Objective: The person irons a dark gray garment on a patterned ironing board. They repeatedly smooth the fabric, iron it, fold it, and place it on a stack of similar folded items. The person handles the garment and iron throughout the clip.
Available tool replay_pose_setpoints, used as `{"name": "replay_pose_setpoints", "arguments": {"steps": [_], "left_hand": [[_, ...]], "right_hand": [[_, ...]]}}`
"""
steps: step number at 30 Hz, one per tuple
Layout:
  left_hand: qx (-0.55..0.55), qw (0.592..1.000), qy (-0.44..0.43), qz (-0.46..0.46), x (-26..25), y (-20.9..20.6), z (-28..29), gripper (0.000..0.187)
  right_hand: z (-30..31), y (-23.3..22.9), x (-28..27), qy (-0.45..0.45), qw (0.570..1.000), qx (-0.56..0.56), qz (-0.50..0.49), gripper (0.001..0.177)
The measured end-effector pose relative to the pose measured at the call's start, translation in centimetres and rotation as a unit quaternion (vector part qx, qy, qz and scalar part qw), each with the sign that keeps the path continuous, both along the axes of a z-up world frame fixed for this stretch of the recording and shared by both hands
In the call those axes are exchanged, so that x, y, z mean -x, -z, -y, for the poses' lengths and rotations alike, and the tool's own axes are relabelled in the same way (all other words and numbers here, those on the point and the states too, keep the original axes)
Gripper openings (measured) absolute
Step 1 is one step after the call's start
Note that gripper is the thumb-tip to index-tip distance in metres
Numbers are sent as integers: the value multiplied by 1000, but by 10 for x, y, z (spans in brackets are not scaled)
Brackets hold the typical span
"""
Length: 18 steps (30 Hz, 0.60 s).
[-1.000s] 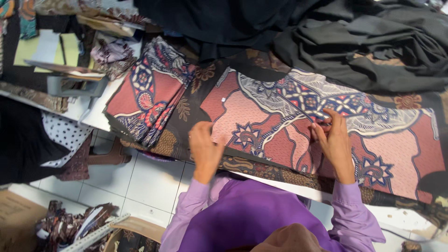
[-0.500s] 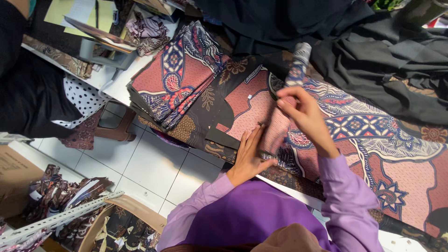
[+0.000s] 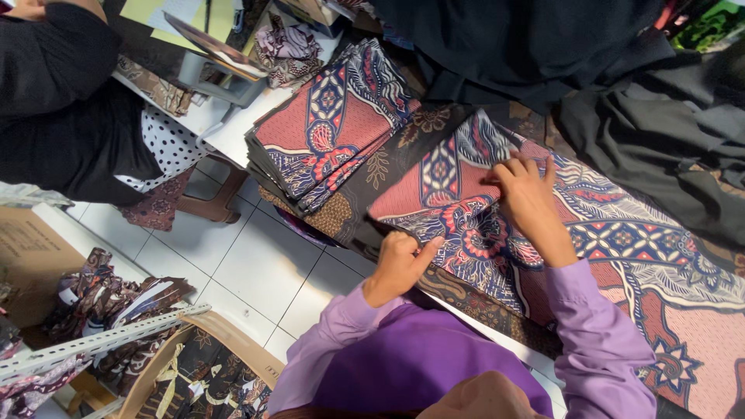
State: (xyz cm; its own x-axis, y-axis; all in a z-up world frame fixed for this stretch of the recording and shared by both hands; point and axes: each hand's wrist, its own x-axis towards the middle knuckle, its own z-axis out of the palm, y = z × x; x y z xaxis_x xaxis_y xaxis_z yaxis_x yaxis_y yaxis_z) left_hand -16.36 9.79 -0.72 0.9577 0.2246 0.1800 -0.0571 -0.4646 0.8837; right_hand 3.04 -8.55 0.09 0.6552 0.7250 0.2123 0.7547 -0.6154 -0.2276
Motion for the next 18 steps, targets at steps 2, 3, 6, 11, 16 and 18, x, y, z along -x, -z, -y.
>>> {"name": "replay_pose_setpoints", "arguments": {"steps": [2,3,6,11,16,18], "left_hand": [[14,995,-22,101,1,-21,-23,22],[35,995,-38,90,2,-32,-38,23],[-11,987,-129,93,-19,-58,-91,23],[65,957,-228,170,-42,-98,-167,20],[-151,923,-280,218,-4,-102,-192,23],[-177,927,-276,183,10,-93,-192,32]], "right_hand": [[-2,-14,-9,-16,998,0,-56,27],[-7,-23,-14,-32,998,-28,-39,26],[-34,-54,-34,-60,993,-91,39,24],[-127,-86,-64,-64,948,-219,220,24],[-197,-62,-64,-63,914,-333,223,20],[-218,-35,-57,-68,921,-312,223,18]]}}
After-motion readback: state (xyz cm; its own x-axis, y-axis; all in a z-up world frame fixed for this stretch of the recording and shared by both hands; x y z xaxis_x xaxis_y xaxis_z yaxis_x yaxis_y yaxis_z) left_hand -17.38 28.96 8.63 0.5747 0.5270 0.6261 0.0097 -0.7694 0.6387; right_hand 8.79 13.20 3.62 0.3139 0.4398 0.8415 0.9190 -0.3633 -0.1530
